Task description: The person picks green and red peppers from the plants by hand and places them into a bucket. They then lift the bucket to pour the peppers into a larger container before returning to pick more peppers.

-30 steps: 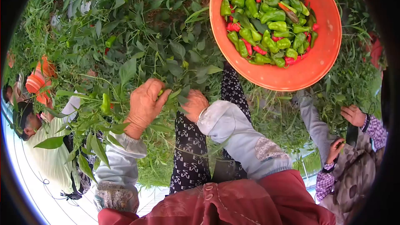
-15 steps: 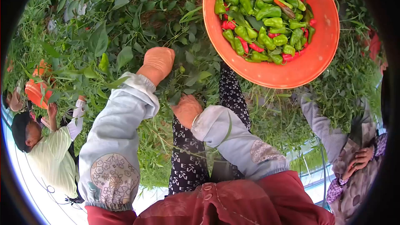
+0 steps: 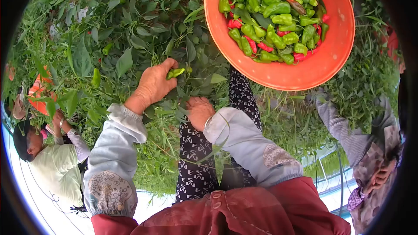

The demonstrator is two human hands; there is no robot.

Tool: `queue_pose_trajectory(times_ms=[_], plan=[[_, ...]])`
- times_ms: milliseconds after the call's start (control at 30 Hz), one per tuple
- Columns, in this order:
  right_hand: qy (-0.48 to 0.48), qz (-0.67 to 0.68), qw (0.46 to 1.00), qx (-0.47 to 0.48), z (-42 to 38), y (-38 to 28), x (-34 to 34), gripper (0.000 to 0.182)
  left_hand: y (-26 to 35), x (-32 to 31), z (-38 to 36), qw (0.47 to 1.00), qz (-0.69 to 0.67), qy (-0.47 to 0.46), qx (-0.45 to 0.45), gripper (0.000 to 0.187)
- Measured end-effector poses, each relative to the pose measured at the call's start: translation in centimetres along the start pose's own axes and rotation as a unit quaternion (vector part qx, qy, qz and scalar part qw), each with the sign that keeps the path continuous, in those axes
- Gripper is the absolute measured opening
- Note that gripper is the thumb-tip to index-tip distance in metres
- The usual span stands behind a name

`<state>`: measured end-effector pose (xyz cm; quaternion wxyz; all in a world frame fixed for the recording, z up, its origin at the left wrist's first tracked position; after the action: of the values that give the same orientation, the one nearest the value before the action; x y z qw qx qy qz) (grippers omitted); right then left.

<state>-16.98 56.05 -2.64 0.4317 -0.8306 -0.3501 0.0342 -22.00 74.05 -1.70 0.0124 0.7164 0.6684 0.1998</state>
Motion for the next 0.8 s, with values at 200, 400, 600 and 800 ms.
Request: queue_pose_trajectory(times_ms=[200,400,600,800], plan=[[-0.135,-0.054,0.989,-0.004,-0.7,1.3,2.8,0.036,-0.5,-3.1,-6.0,0.988,-0.126,0.057,-0.064,0.037],[0.010,0.431,0.896,-0.103,2.5,1.0,10.5,0.031,-1.8,-3.7,-7.3,0.980,-0.159,0.085,-0.085,0.036],[-0.128,0.294,0.943,-0.091,11.4,-1.6,5.9,0.040,-0.4,-2.4,-7.4,0.988,-0.086,0.038,-0.119,0.038],[-0.079,0.286,0.953,-0.068,11.3,-1.4,1.7,0.036,-1.6,-1.9,-8.1,0.959,-0.279,-0.010,-0.037,0.032]])
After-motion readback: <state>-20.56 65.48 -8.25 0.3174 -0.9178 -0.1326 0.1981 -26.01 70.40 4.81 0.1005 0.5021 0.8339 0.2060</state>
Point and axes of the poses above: each hand's wrist, its own z-axis towards the middle knuckle, its own x-axis out of the back of the hand, y = z × x, the point moved 4 cm from there along z, towards the middle knuckle, and after that the axes turned 3 degrees about -z, right-handed, at the moved point
